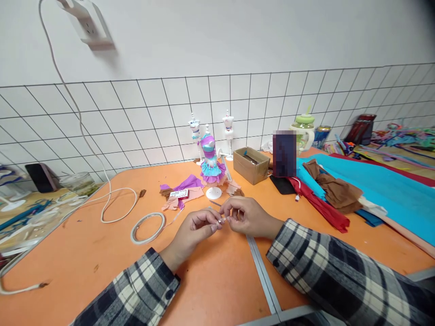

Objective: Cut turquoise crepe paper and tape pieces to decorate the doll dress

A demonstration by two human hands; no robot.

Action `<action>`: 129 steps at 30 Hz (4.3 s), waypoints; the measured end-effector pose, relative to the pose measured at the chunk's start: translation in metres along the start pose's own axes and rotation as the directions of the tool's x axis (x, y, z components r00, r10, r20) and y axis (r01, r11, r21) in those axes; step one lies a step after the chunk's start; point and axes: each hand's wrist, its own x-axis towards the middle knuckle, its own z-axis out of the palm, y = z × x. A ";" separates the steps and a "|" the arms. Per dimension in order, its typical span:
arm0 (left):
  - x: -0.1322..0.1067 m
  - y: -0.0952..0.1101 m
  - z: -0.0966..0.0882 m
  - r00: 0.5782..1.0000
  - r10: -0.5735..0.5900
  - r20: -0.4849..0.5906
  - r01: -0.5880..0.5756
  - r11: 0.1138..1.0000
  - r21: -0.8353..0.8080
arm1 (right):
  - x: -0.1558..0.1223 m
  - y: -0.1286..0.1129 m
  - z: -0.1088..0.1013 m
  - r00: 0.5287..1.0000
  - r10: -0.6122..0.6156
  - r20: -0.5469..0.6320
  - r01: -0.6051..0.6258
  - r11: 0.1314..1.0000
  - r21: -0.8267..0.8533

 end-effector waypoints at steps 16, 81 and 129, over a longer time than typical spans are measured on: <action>0.002 0.018 -0.014 0.994 0.104 -0.040 -0.057 0.785 0.617 | 0.001 0.016 -0.015 0.999 0.033 -0.004 -0.033 0.998 -0.058; -0.004 0.023 -0.022 0.951 0.213 0.225 -0.304 0.501 0.810 | 0.000 0.014 -0.010 0.935 0.270 0.230 -0.312 0.935 0.167; 0.002 -0.026 0.008 0.989 -0.049 0.137 -0.127 0.180 0.975 | 0.004 0.026 -0.017 0.925 0.376 0.060 -0.254 0.728 -0.637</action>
